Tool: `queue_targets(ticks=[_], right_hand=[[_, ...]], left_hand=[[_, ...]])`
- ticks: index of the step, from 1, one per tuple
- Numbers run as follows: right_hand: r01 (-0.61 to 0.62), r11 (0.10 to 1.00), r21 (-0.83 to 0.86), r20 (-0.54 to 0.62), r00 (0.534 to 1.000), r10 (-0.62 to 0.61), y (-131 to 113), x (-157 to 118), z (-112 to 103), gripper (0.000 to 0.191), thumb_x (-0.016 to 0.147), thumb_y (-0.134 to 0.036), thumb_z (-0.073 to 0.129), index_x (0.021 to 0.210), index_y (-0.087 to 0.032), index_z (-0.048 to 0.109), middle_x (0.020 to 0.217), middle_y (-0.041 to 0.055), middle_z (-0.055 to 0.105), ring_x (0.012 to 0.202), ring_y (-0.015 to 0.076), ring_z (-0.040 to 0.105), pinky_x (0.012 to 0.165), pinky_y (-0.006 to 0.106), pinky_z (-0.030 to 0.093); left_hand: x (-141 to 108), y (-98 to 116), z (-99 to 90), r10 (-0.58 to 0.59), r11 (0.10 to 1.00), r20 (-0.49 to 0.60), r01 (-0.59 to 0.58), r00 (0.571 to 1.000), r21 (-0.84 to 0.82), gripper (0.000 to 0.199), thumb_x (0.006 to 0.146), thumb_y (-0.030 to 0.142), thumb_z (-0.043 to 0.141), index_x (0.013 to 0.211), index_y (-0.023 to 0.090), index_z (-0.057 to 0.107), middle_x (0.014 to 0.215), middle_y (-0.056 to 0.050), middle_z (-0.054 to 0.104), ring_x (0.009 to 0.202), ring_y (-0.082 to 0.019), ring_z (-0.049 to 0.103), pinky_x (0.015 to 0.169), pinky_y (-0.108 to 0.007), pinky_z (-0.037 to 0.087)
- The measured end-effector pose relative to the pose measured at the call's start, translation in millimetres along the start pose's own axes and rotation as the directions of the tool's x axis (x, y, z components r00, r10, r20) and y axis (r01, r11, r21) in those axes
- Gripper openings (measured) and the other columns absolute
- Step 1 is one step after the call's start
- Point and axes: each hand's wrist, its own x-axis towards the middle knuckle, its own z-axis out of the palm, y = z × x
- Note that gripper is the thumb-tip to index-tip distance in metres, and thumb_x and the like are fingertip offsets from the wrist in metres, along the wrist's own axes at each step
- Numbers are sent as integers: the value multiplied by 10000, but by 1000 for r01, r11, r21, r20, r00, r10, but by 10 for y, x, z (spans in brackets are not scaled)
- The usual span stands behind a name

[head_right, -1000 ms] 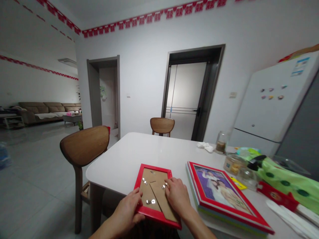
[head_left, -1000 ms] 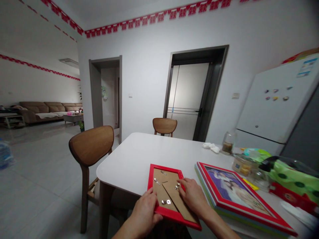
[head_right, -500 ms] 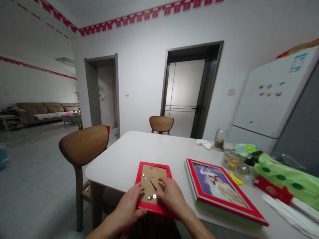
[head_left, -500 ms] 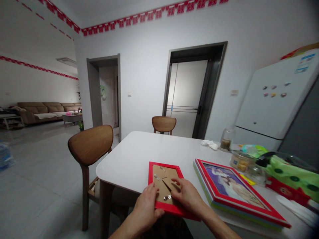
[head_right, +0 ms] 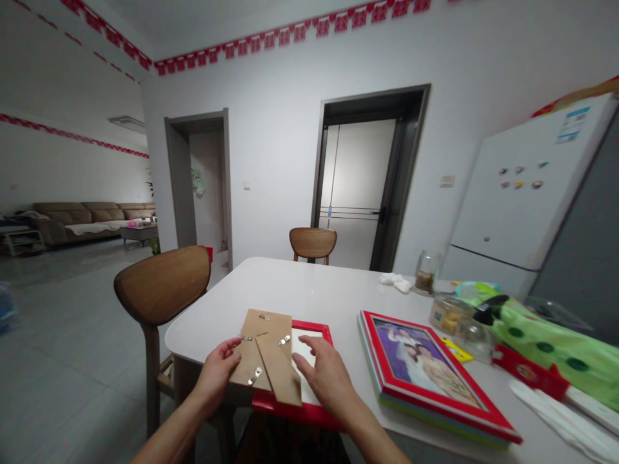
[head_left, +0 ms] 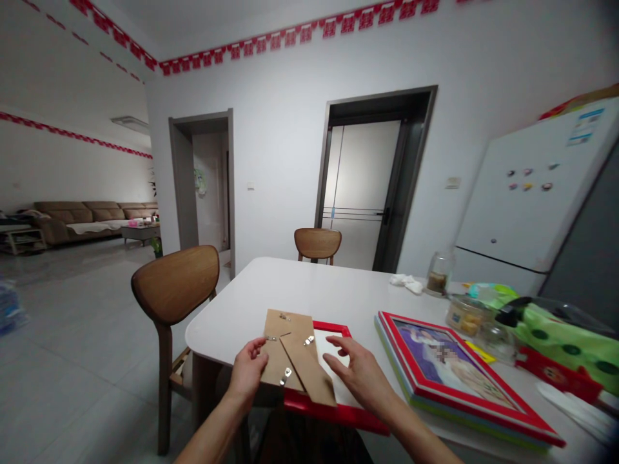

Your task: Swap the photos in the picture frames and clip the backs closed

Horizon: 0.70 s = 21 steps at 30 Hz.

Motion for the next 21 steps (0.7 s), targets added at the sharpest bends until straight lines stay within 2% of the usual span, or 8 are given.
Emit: queue_targets(ticks=[3,6,12,16,18,20,21], right_hand=[[-56,986,-154,-46,998,50,294,-2,2,395,715,-313,446,1040,-110,541,1030,132,578,919,219,534,816,314,378],[-128,952,-276,-40,992,122,534,-17,36,439,707,-293,448,1085,-79,507,1031,155,572,942,233,526,817,312,368],[-207,909,-361,-3,975,221,665,-35,117,490,685,-223,419,1148,-66,429,987,173,589,903,249,552,753,315,382],[-249,909,-335,-8,965,262,675,-3,79,519,650,-173,413,1152,-39,403,917,187,613,830,253,579,708,319,394],[-293,919,-264,-19,954,299,670,4,41,542,649,-180,407,1169,-30,370,875,175,621,777,238,591,672,310,409],[-377,925,-48,8,926,377,633,-5,-6,571,657,-188,387,1206,-51,314,762,118,633,660,201,602,588,285,424],[-425,899,109,45,905,423,598,-15,-34,591,659,-190,375,1229,-68,278,689,80,628,587,184,596,539,274,425]], left_hand=[[107,-74,-277,-39,999,-57,40,998,20,242,676,36,503,902,116,534,796,-54,645,703,-142,613,632,-232,466],[216,-124,-475,-54,994,-83,61,995,88,220,682,20,491,872,118,543,745,-37,645,658,-129,612,606,-219,463],[369,-141,-614,14,936,-61,9,998,352,202,663,22,497,831,117,558,761,-37,640,712,-151,600,653,-233,447],[372,-90,-643,99,840,-54,-54,994,540,265,647,41,504,885,144,561,835,-41,627,812,-175,578,742,-260,414],[346,-54,-632,144,785,-42,-88,989,613,300,632,43,511,912,139,560,902,-60,611,890,-190,550,812,-279,377],[298,-12,-575,189,735,-19,-129,982,666,331,621,52,520,944,117,554,989,-94,578,986,-214,496,882,-307,323],[261,13,-522,212,714,-4,-152,977,684,350,622,61,521,969,102,545,1041,-114,552,1033,-226,460,912,-322,293]])
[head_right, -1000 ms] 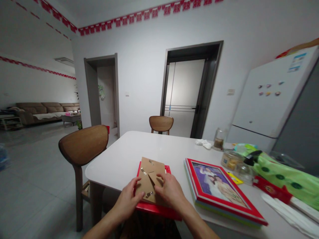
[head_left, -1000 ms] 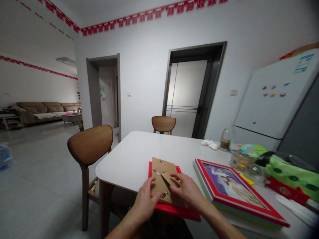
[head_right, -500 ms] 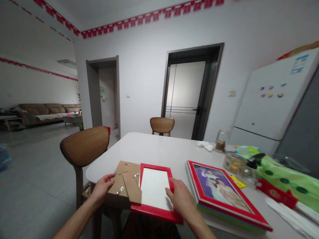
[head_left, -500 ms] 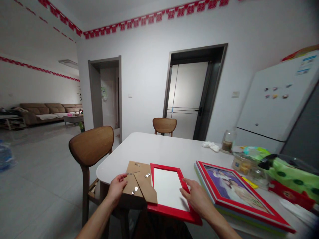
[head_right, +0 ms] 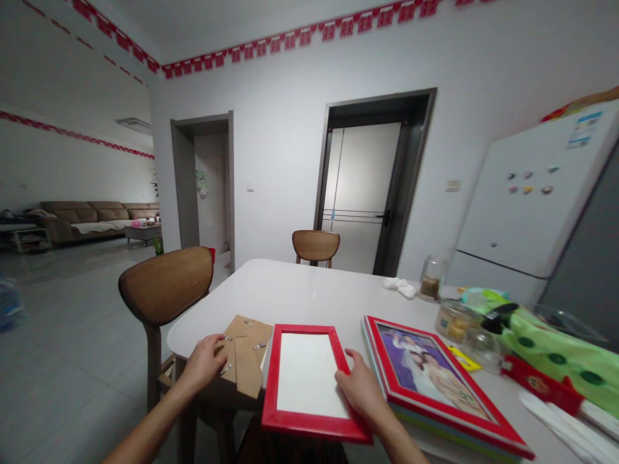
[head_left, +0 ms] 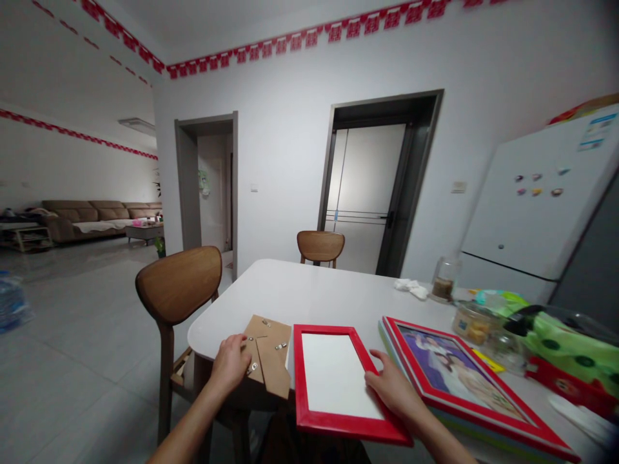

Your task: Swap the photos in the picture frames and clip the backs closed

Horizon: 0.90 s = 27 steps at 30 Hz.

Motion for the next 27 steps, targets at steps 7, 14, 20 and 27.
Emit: queue_targets(ticks=[7,14,20,27], right_hand=[[-212,673,708,223,972,71,-346,-235,-158,721,652,-213,394,1309,-179,99,648,24,624,530,178,603,533,307,467],[-120,684,719,158,987,8,-472,-338,-191,764,627,-259,519,1302,-185,169,602,-14,608,539,165,583,571,302,473],[-82,619,781,131,991,-34,-472,-338,-174,793,588,-301,647,1265,-235,239,539,-55,558,448,106,517,447,216,415],[-98,727,680,143,990,0,-403,-254,-132,837,578,-323,658,1271,-231,198,619,-42,573,483,120,548,453,235,427]], left_hand=[[-495,848,352,242,970,126,-241,962,-26,440,673,248,576,1100,187,491,1222,-55,450,1155,-186,345,986,-299,238],[-840,1373,558,455,890,329,-437,828,-129,636,640,381,647,1192,166,416,1262,-105,408,1141,-248,362,961,-371,301],[-790,1370,521,496,868,276,-467,823,-167,637,639,395,651,1181,154,419,1242,-100,427,1126,-243,373,958,-352,311],[-643,1355,461,470,881,126,-457,874,-121,404,717,136,448,1120,174,446,954,-51,561,871,-182,518,803,-295,420]])
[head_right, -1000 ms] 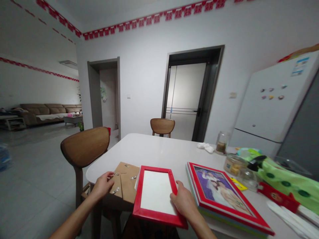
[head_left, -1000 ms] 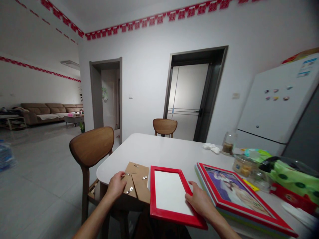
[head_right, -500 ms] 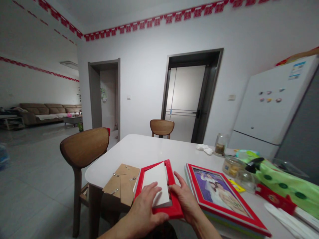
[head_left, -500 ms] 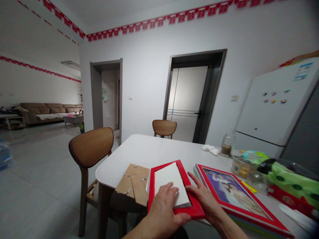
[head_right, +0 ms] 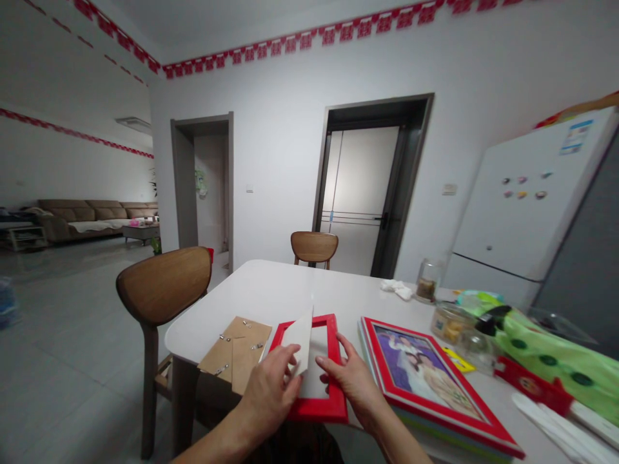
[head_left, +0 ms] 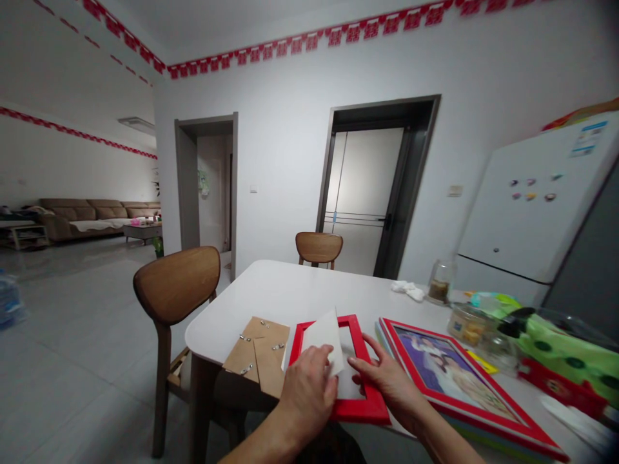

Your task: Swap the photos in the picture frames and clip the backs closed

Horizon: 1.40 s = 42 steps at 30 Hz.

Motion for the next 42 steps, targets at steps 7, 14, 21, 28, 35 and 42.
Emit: queue_targets(ticks=[7,14,21,28,35,42], right_hand=[[40,725,-688,-59,992,-111,298,212,-234,544,675,-236,458,1192,-92,370,559,4,586,503,160,562,490,254,402],[97,375,-922,-5,965,-263,503,297,-335,463,704,-192,385,1124,-14,462,1043,183,579,928,232,553,821,304,373],[98,221,-970,22,947,-322,592,264,-321,420,719,-196,374,1077,-30,519,978,181,602,913,243,555,811,310,378],[74,204,-976,11,956,-292,594,229,-310,430,740,-227,363,1092,-27,509,975,184,591,906,247,553,804,311,383],[79,238,-968,12,962,-271,590,169,-314,435,747,-244,357,1095,-28,506,1013,184,581,944,240,538,839,307,367],[84,272,-959,5,961,-278,593,155,-333,437,762,-282,340,1085,-44,514,1017,174,583,945,235,540,840,309,372]], left_hand=[[-83,-498,-384,-308,951,-299,301,903,-70,476,717,130,422,1187,148,345,887,-62,596,781,-194,569,721,-297,427],[-395,-878,-383,-454,883,-167,467,875,50,399,737,237,456,1125,154,418,982,-81,603,840,-209,579,707,-270,414],[-490,-752,-390,-426,843,-17,403,905,356,320,765,323,449,1071,232,477,791,-12,633,733,-189,590,614,-243,400],[-491,-673,-388,-279,894,-51,279,959,350,316,758,250,438,1062,180,488,922,-53,591,858,-194,545,733,-280,412],[-565,-673,-188,-109,941,21,96,994,325,427,650,159,505,1077,152,504,1138,-98,497,1073,-247,410,946,-410,285],[-479,-648,-104,-25,937,94,-10,995,349,454,626,74,471,1070,162,516,1161,-92,496,1096,-232,412,964,-396,298]])
